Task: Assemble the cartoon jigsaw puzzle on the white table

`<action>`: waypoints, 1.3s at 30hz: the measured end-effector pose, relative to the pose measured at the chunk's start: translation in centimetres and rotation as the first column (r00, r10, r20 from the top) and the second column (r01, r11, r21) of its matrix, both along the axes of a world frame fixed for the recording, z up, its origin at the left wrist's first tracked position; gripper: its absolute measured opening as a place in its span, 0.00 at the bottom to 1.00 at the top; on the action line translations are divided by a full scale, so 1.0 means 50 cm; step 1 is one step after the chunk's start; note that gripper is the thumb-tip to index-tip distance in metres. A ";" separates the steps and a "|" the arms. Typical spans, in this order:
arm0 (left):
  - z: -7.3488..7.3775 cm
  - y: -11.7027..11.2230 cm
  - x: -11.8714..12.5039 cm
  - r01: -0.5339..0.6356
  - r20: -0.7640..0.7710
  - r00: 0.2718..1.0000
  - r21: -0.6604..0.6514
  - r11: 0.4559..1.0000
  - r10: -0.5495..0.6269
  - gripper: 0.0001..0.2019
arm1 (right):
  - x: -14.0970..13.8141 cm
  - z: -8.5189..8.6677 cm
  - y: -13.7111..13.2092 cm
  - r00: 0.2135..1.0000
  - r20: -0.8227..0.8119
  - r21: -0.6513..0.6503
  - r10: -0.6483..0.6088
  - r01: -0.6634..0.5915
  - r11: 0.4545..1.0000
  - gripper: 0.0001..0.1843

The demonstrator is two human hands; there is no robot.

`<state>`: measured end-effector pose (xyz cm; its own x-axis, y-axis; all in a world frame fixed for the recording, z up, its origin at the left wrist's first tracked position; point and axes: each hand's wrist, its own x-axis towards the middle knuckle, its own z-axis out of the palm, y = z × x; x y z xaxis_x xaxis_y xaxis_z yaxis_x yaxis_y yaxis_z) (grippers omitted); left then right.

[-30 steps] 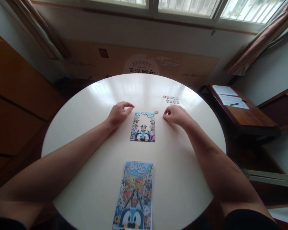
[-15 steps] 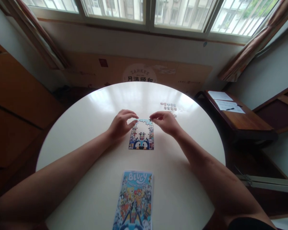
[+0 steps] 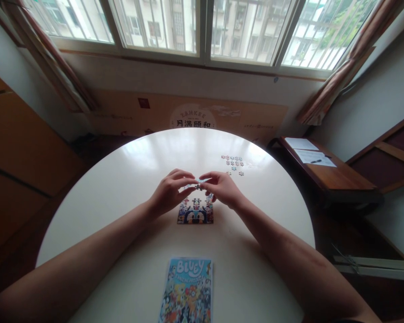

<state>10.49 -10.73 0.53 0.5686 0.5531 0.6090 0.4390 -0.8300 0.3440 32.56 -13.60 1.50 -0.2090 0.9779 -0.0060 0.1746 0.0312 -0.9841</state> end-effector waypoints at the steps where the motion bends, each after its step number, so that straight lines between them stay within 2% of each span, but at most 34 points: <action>1: -0.001 0.001 -0.001 0.005 -0.001 1.000 0.013 1.000 -0.005 0.08 | 0.000 -0.001 0.000 1.000 0.004 0.005 -0.002 0.002 1.000 0.18; 6: -0.001 0.002 -0.002 -0.001 0.002 1.000 0.038 0.999 0.001 0.07 | -0.005 -0.005 0.000 0.999 0.034 0.012 -0.024 0.023 1.000 0.19; 10: 0.001 0.000 -0.001 -0.019 0.005 1.000 0.021 1.000 0.019 0.08 | -0.008 -0.010 0.003 0.999 0.045 0.074 -0.018 0.015 0.997 0.15; 13: -0.001 0.002 -0.002 -0.046 0.009 0.999 0.022 0.999 0.046 0.08 | 0.000 -0.011 0.013 0.993 0.079 0.176 -0.087 0.072 0.982 0.14; 17: -0.009 0.009 -0.002 -0.112 0.028 0.993 -0.008 0.994 0.113 0.06 | 0.028 -0.011 0.028 0.939 0.232 0.374 -0.252 0.153 0.915 0.13; 19: -0.013 0.014 -0.001 -0.154 0.014 0.988 -0.039 0.987 0.155 0.05 | 0.040 -0.010 0.031 0.877 0.373 0.477 -0.302 0.098 0.873 0.13; 21: -0.017 0.018 0.001 -0.198 -0.013 0.980 -0.064 0.978 0.197 0.05 | 0.046 -0.010 0.031 0.811 0.494 0.548 -0.313 -0.011 0.836 0.13; 24: -0.021 0.023 0.003 -0.243 -0.040 0.970 -0.092 0.966 0.240 0.05 | 0.046 -0.012 0.029 0.765 0.584 0.575 -0.273 -0.152 0.804 0.13; 29: -0.026 0.031 0.001 -0.273 -0.061 0.961 -0.111 0.955 0.268 0.04 | 0.041 -0.020 0.034 0.763 0.611 0.576 -0.209 -0.247 0.779 0.13; 39: -0.022 0.032 0.003 -0.287 -0.105 0.955 -0.114 0.951 0.276 0.04 | 0.033 -0.034 0.043 0.771 0.602 0.587 -0.205 -0.254 0.769 0.12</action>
<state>10.64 -9.14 -0.58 0.4259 0.7678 0.4787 0.6815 -0.6202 0.3885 34.19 -11.47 -0.18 -0.4063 0.7982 0.4447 0.7008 0.5845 -0.4089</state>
